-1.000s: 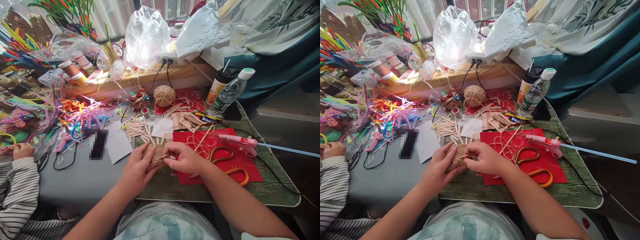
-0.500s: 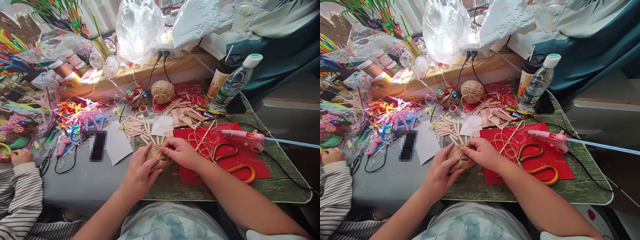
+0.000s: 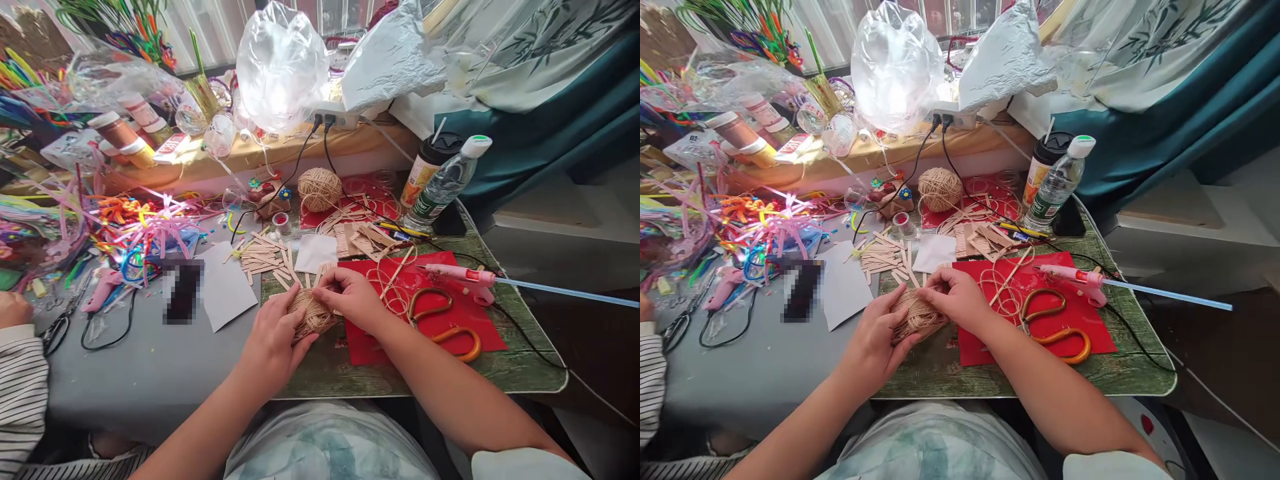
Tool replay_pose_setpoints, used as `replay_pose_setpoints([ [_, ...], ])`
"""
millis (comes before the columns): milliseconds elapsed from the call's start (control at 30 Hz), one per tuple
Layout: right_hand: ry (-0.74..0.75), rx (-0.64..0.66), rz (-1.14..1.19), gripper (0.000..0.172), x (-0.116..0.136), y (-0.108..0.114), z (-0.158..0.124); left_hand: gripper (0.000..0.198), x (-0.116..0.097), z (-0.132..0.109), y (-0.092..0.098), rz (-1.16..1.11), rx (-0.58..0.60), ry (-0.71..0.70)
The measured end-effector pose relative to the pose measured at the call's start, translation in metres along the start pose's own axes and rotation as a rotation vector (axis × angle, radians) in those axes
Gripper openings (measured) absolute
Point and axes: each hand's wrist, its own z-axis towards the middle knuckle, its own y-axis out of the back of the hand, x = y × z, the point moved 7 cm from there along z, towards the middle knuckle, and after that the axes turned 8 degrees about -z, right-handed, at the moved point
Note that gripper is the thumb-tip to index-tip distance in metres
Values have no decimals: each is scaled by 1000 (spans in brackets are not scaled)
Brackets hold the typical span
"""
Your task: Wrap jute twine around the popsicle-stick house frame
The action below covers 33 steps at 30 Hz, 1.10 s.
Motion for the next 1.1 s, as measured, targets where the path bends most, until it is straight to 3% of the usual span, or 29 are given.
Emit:
replay_pose_setpoints([
  [133,322,-315,-327,18,53,46,-28,46,4,-2,0,-9,-9,-15],
  [200,427,-322,-427,7,74,63,-53,48,7,-2,-1,-24,-15,-21],
  [267,431,-323,-490,5,76,83,-80,49,9,-3,-1,-29,-25,-26],
  [333,307,-390,-543,7,58,109,-104,48,10,-3,-1,-26,-36,-33],
  [400,84,-550,-540,8,23,141,-128,47,10,-3,0,-25,-44,-38],
  [500,-148,-757,-344,21,-31,177,-155,46,11,-2,-1,-35,-38,-30],
  [567,-196,-762,-254,27,-56,184,-158,46,11,-1,-2,-41,-35,-24],
  [667,-207,-708,-197,31,-71,181,-146,46,10,-1,-2,-39,-46,-32],
  [900,-190,-581,-198,37,-65,159,-100,47,10,-1,-2,-42,-27,-24],
  [1100,-155,-557,-162,39,-69,158,-80,46,9,0,-2,-46,-28,-4],
])
